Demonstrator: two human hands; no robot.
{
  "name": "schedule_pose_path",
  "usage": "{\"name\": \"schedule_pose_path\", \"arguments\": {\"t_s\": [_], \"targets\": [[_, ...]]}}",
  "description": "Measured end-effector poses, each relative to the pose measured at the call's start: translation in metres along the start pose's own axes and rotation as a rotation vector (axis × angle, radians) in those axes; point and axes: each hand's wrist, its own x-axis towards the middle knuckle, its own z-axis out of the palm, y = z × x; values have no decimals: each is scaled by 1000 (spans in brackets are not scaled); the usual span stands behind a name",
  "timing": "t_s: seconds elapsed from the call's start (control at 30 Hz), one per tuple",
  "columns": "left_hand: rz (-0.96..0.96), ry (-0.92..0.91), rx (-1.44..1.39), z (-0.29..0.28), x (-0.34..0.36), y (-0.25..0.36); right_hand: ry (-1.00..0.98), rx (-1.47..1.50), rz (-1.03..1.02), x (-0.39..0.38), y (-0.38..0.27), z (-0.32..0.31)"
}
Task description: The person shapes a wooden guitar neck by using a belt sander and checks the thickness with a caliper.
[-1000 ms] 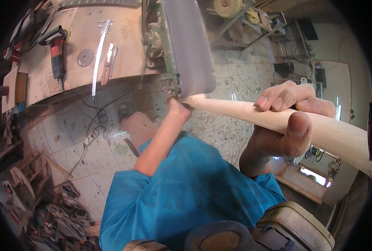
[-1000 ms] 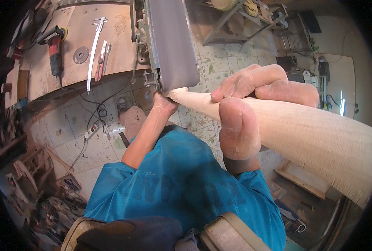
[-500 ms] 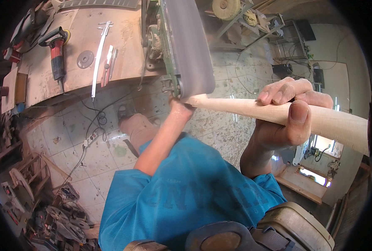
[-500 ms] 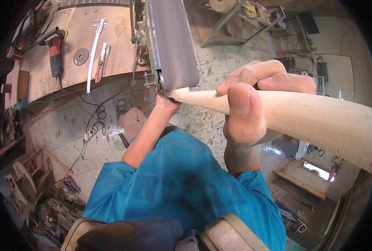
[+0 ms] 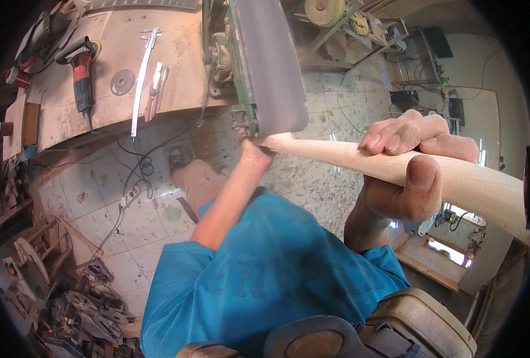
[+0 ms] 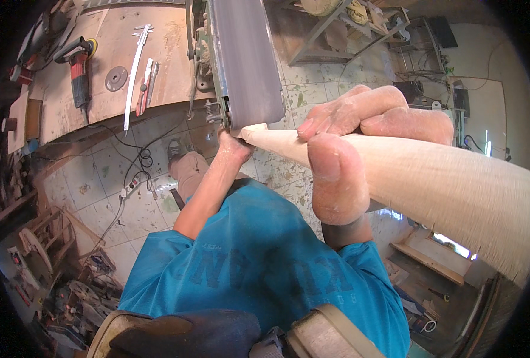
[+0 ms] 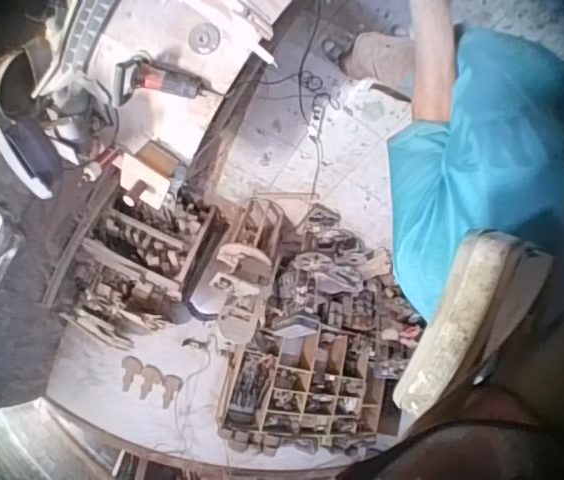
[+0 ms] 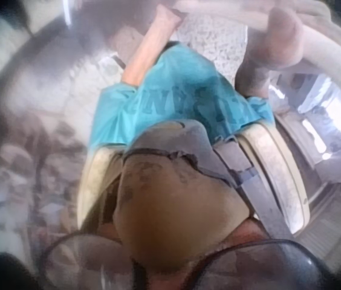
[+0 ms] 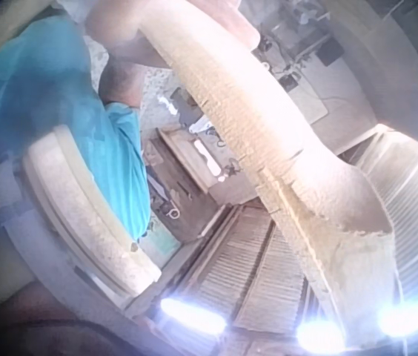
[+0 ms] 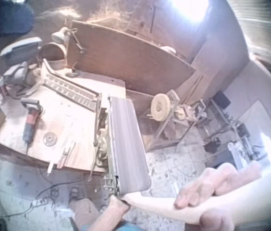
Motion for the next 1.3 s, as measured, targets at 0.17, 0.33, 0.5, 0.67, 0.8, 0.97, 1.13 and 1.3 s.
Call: {"name": "schedule_pose_path", "arguments": {"t_s": [0.17,0.33,0.5,0.67,0.8,0.97,1.13,1.3], "targets": [[5,-23,-16,-4,3,0,1,-35,5,-1,-2,1],[29,-28,-19,-9,10,2,27,-14,10,-1,-1,4],[24,-74,-18,-12,12,3,13,13,-9,1,0,4],[31,-65,6,-11,9,5,41,42,3,2,1,9],[16,-73,-12,-11,8,8,56,51,-2,2,2,15],[41,-41,28,-9,5,7,32,13,-17,4,2,13],[23,-31,7,-11,8,10,-19,30,-35,5,2,13],[6,-53,-8,-4,3,4,6,35,-17,4,2,12]]}}
